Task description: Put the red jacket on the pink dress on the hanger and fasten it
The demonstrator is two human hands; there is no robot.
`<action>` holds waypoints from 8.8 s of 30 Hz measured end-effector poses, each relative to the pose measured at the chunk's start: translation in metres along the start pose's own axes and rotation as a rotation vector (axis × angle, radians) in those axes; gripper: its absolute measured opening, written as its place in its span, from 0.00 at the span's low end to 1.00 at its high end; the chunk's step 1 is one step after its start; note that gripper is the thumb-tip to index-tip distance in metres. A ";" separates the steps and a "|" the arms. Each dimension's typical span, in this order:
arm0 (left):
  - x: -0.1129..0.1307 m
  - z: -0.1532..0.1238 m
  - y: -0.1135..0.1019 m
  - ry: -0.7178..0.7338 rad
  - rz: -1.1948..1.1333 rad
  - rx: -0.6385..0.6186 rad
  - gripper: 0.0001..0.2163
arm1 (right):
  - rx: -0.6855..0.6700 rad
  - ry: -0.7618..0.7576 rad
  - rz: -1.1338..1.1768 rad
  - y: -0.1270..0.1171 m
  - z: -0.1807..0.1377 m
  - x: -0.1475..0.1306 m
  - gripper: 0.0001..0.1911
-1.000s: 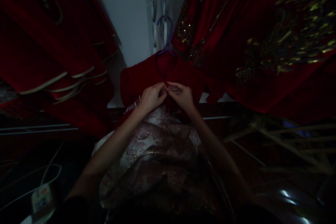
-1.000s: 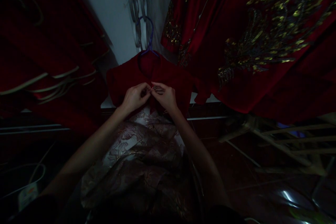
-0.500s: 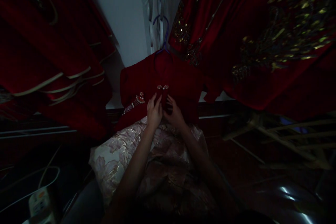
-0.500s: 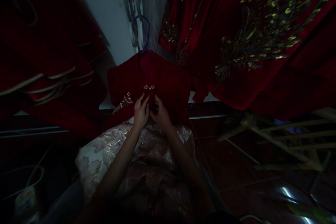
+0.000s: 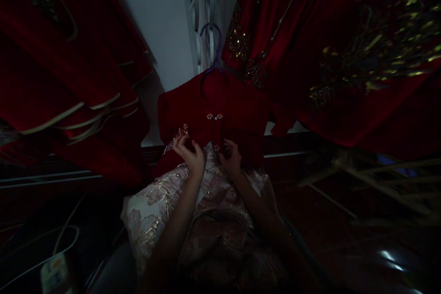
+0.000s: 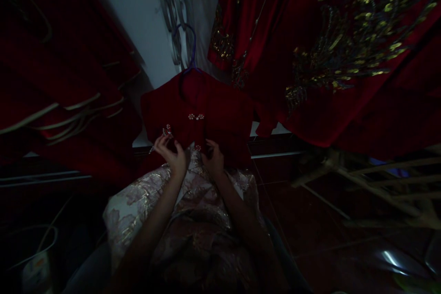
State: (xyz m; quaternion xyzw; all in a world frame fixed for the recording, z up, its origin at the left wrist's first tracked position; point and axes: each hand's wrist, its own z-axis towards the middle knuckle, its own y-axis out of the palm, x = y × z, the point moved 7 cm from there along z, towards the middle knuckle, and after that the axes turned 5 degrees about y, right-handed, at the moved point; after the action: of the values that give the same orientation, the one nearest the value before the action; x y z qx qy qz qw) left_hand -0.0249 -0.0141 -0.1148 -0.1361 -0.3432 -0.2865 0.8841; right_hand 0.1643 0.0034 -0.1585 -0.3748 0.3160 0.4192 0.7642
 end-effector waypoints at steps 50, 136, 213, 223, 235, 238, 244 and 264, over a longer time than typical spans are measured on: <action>-0.023 0.024 0.002 -0.182 -0.238 -0.101 0.13 | -0.157 -0.086 0.190 0.077 0.045 -0.083 0.14; -0.076 0.020 -0.035 -0.177 0.302 -0.556 0.10 | -0.481 0.239 -0.198 -0.007 0.027 -0.032 0.14; -0.060 -0.039 -0.001 -0.450 -0.435 -0.463 0.10 | -0.140 0.223 0.212 0.046 -0.017 -0.030 0.11; -0.051 -0.039 0.002 -0.452 -0.444 -0.499 0.10 | -0.076 0.221 0.215 0.034 -0.018 -0.033 0.12; -0.041 -0.033 0.004 -0.211 -0.327 -0.610 0.05 | -0.123 0.208 0.207 0.038 -0.017 -0.030 0.11; -0.046 -0.035 0.006 -0.191 -0.262 -0.583 0.08 | -0.138 0.187 0.134 0.041 -0.015 -0.029 0.09; -0.055 -0.034 0.000 -0.239 -0.181 -0.432 0.08 | -0.094 0.232 0.187 0.040 -0.016 -0.019 0.12; -0.033 -0.040 0.010 -0.216 -0.293 -0.633 0.09 | -0.046 0.331 0.233 0.031 -0.015 -0.009 0.09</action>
State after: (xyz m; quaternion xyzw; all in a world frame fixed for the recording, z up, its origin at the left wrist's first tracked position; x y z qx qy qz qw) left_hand -0.0171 -0.0101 -0.1668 -0.3819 -0.3447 -0.4861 0.7065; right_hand 0.1305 -0.0012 -0.1682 -0.4169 0.4688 0.4444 0.6395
